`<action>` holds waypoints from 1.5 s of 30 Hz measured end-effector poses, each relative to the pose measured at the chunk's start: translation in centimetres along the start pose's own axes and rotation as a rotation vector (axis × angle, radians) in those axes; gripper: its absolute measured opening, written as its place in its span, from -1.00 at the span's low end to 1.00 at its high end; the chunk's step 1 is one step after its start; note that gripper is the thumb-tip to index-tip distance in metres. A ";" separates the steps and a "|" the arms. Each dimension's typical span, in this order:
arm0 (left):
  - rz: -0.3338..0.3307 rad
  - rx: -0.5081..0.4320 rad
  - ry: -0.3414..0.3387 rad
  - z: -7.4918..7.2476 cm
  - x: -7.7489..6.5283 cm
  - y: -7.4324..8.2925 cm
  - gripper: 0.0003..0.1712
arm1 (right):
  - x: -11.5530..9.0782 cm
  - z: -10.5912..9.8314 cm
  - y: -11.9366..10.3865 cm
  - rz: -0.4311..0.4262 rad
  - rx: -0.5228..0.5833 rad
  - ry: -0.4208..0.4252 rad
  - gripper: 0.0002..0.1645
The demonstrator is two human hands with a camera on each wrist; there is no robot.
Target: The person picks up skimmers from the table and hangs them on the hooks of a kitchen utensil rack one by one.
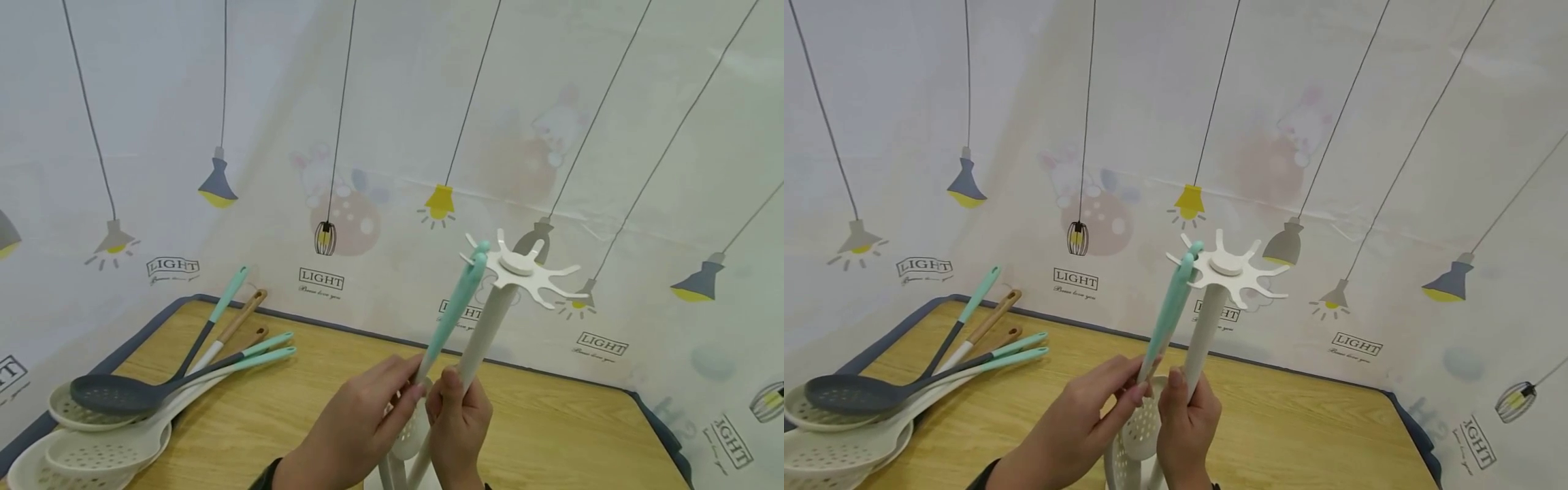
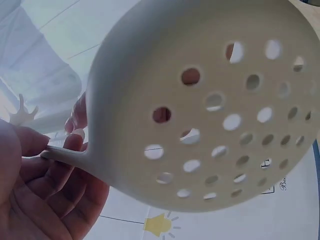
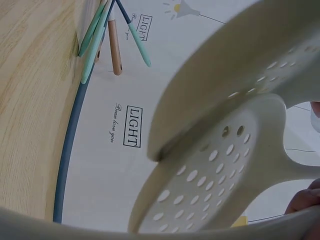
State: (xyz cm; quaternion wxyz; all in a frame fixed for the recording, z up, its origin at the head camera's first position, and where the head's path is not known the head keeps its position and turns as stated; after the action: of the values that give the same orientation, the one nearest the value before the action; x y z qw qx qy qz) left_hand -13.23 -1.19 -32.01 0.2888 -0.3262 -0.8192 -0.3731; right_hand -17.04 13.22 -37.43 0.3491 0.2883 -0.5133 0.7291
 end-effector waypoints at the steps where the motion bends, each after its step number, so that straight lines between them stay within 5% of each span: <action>1: -0.005 0.002 -0.006 0.0 0.0 0.0 -0.71 | 0.0 0.0 0.0 -0.005 0.004 -0.004 -0.65; 13: -0.091 0.042 -0.112 0.1 -0.5 -0.3 -0.65 | 0.1 0.3 -0.6 0.054 -0.077 0.016 -0.59; 24: -0.125 0.049 -0.114 -0.7 -1.0 -0.9 -0.57 | 0.0 0.5 -0.8 0.068 -0.055 0.027 -0.61; 37: -0.194 0.174 -0.069 -2.8 -2.3 -3.8 -0.65 | 0.0 0.3 -0.7 0.054 -0.077 0.034 -0.62; 45: -0.287 0.280 -0.101 -4.4 -3.0 -6.0 -0.74 | 0.0 0.1 -0.2 -0.021 -0.010 -0.011 -0.65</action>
State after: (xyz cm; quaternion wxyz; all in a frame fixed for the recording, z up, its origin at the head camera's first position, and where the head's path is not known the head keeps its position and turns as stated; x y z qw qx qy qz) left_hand -14.86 -8.67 -34.26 0.2337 -0.1809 -0.9145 -0.2762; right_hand -16.88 13.16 -37.29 0.3555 0.2959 -0.5156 0.7212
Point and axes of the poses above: each hand's wrist, its own x-axis towards the middle knuckle, its own z-axis out of the palm, y = z × x, the point moved 1 cm from there along x, towards the middle knuckle, and after that the axes turned 9 degrees about x, right-handed, at the moved point
